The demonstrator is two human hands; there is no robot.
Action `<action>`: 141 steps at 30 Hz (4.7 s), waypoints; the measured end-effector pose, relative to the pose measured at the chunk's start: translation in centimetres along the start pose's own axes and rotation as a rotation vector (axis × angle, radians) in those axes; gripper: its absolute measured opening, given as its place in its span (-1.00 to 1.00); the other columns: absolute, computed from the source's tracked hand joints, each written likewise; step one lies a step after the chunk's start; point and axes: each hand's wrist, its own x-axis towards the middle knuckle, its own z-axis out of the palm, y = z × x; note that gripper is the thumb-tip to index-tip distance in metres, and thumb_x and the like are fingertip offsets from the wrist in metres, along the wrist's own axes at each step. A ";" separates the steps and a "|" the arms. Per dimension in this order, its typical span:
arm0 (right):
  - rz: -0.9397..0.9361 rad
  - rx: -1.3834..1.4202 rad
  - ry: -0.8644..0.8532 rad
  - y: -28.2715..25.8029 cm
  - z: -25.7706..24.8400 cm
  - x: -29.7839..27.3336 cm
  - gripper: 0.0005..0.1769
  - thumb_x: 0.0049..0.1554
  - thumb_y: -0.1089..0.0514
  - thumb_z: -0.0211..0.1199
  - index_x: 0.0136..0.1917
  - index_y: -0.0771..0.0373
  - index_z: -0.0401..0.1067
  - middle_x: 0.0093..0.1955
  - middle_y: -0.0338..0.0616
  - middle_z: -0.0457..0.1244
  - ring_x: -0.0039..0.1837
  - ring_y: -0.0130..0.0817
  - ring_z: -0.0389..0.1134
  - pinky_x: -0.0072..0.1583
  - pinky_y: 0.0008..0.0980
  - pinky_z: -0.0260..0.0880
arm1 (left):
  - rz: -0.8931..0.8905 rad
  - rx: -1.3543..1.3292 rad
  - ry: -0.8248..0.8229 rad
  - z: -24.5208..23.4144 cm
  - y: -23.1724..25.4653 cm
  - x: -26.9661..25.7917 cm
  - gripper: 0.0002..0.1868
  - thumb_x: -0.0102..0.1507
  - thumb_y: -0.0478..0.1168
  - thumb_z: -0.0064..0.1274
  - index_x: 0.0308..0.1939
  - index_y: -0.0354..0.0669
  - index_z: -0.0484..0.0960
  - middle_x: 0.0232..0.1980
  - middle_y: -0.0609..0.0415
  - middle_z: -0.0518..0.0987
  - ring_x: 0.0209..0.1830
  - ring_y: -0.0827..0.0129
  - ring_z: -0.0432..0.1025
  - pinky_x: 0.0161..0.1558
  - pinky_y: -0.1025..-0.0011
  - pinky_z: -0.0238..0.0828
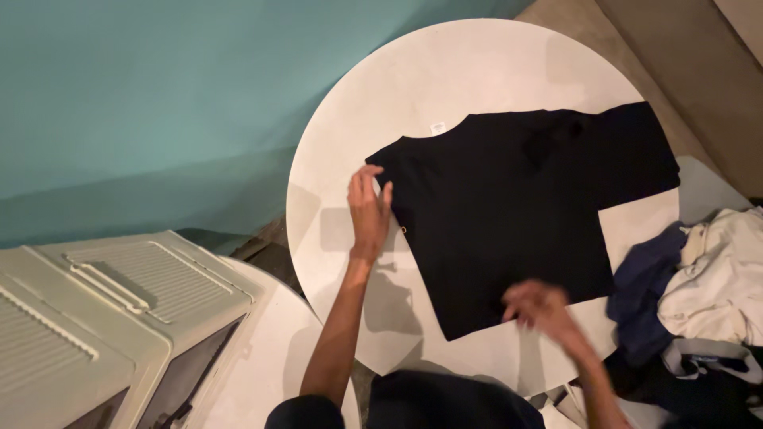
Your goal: The person picks up a shirt, spreads it out on a table, and folds the sleeves and body before placing it into a drawer.
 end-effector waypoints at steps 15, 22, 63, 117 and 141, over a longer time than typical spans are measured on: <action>-0.285 -0.162 0.410 -13.4 -14.7 17.5 -0.43 0.32 0.38 0.10 0.57 0.47 0.13 -0.25 0.05 0.38 -0.30 -0.27 0.38 -0.32 -0.38 0.30 | 0.111 0.199 -0.254 6.4 2.5 -6.5 -0.46 0.32 -0.16 0.14 0.34 -0.21 0.39 0.49 -0.18 0.19 0.52 -0.08 0.14 0.47 -0.04 0.12; -0.725 0.270 0.595 -13.2 -19.9 13.9 -0.77 0.33 0.39 0.02 0.26 0.36 0.21 0.08 -0.08 0.30 -0.01 -0.35 0.45 -0.08 -0.43 0.54 | 0.111 0.283 -0.261 6.7 1.4 -7.3 -0.38 0.37 -0.07 0.08 0.42 -0.30 0.31 0.56 -0.25 0.13 0.55 -0.09 0.11 0.43 0.01 0.15; -0.313 -0.533 0.880 2.1 -27.5 15.4 -0.64 0.37 0.05 0.42 0.13 0.47 0.53 -0.02 0.22 0.37 0.02 -0.03 0.42 0.18 -0.09 0.39 | -0.094 0.074 -0.173 3.2 -4.9 6.1 -0.83 0.29 -0.18 0.18 -0.07 -0.11 0.65 0.09 -0.05 0.46 0.14 0.01 0.36 0.14 0.11 0.31; -0.568 -0.888 0.131 -0.1 15.9 -2.4 -0.56 0.05 0.17 0.29 0.17 0.29 0.27 0.00 0.03 0.26 0.06 -0.02 0.32 0.10 -0.08 0.32 | -0.640 -0.538 -0.203 5.6 -10.1 6.0 -0.73 0.19 -0.28 0.32 -0.14 -0.39 0.63 -0.29 -0.01 0.66 -0.39 0.46 0.57 -0.40 0.49 0.63; -0.247 -0.869 0.555 -10.7 -8.5 14.4 -0.45 0.19 0.03 0.35 0.43 0.06 0.38 -0.17 0.13 0.40 -0.07 0.15 0.45 0.02 0.05 0.45 | -0.548 -0.539 -0.098 5.3 -9.3 3.9 -0.61 0.26 -0.33 0.21 0.13 -0.24 0.46 -0.21 0.00 0.60 -0.30 0.45 0.56 -0.32 0.46 0.65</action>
